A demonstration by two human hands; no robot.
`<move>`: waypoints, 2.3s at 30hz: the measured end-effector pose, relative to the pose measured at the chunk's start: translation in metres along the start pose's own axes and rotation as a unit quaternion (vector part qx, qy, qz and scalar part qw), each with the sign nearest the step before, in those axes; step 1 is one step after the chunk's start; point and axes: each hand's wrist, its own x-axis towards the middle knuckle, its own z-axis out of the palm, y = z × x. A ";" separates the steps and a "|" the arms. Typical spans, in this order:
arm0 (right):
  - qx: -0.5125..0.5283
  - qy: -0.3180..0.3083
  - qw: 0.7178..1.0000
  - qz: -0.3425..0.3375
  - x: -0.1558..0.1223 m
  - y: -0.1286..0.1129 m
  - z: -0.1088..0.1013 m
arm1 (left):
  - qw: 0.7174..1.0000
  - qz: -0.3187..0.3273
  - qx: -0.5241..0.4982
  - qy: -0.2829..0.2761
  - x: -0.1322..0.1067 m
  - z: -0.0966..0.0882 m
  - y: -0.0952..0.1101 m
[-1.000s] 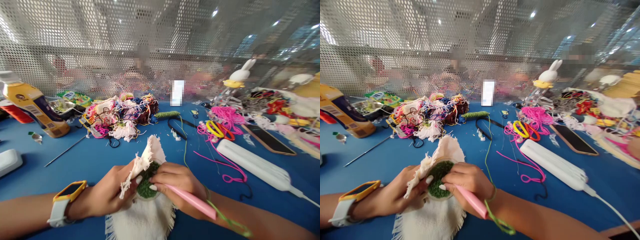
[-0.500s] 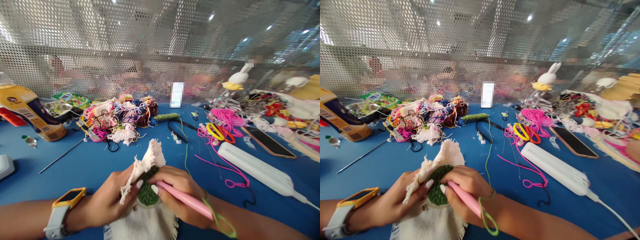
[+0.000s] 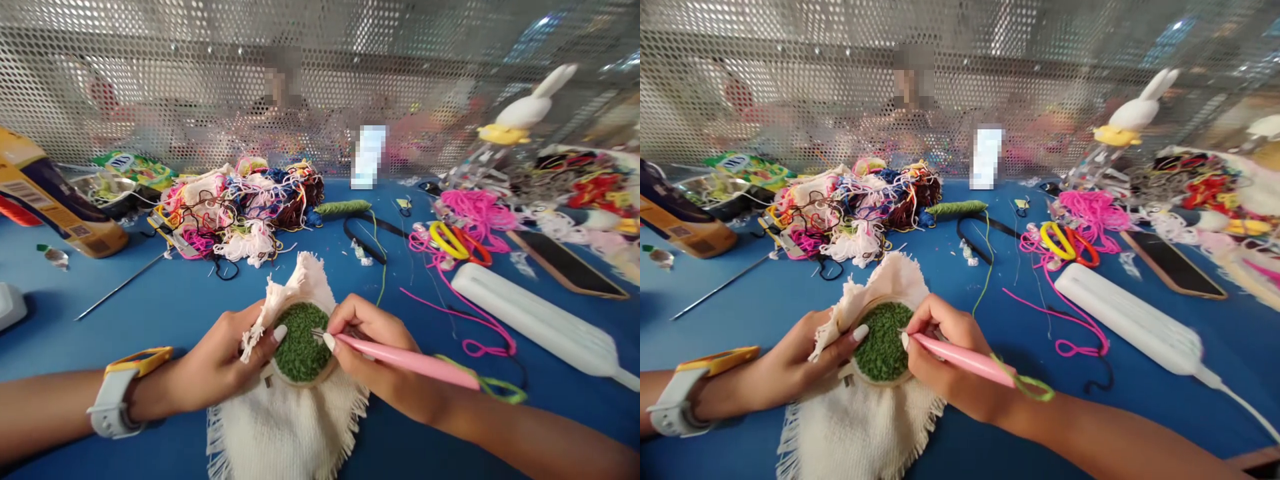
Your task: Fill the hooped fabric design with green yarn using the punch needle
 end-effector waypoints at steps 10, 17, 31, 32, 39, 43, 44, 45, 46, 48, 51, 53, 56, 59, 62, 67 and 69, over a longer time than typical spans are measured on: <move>0.067 -0.027 0.996 0.049 0.000 -0.002 -0.002 | 0.999 -0.027 -0.027 0.002 0.002 -0.001 0.000; 0.036 -0.013 0.999 0.026 -0.001 0.000 -0.004 | 0.999 -0.023 -0.029 0.005 0.002 0.000 0.000; -0.095 -0.014 0.987 -0.131 0.001 0.013 0.008 | 1.000 -0.001 0.025 0.007 -0.008 0.002 -0.001; -0.074 -0.015 0.991 -0.109 0.000 0.011 0.005 | 1.000 -0.004 0.021 0.008 -0.007 0.002 0.000; -0.003 -0.010 0.995 -0.102 -0.003 0.010 0.000 | 1.000 -0.007 0.004 0.017 -0.003 0.001 -0.001; 0.002 -0.009 0.995 -0.101 -0.002 0.009 0.000 | 1.000 -0.017 -0.005 0.013 -0.004 0.001 -0.004; 0.003 -0.009 0.995 -0.101 -0.002 0.009 -0.001 | 1.000 -0.017 -0.006 0.012 -0.004 0.001 -0.004; 0.003 -0.007 0.995 -0.101 -0.002 0.009 -0.001 | 1.000 -0.016 -0.007 0.012 -0.004 0.001 -0.004; -0.001 -0.008 0.995 -0.101 -0.002 0.009 -0.001 | 1.000 -0.016 -0.007 0.013 -0.004 0.001 -0.004; -0.020 -0.015 0.995 -0.100 -0.002 0.010 -0.001 | 1.000 -0.013 -0.007 0.016 -0.004 0.001 -0.003; -0.074 -0.027 0.990 -0.117 -0.002 0.013 0.002 | 1.000 -0.010 0.001 0.016 -0.005 0.001 -0.001; -0.105 -0.024 0.980 -0.167 -0.001 0.016 0.006 | 1.000 -0.003 0.020 0.014 -0.006 0.001 0.001; -0.137 -0.015 0.960 -0.244 0.004 0.021 0.011 | 0.998 0.022 0.052 0.016 -0.008 0.001 0.003; -0.162 -0.018 0.947 -0.277 0.007 0.022 0.013 | 0.997 0.038 0.062 0.015 -0.009 0.001 0.003; -0.146 -0.012 0.965 -0.217 0.007 0.018 0.009 | 0.999 0.019 0.045 0.008 -0.007 0.001 0.000; -0.066 0.017 0.991 -0.118 0.000 0.015 0.002 | 0.999 -0.013 0.020 0.021 -0.004 0.002 -0.005; -0.056 0.027 0.991 -0.115 -0.001 0.016 0.001 | 1.000 -0.018 0.014 0.022 -0.004 0.002 -0.005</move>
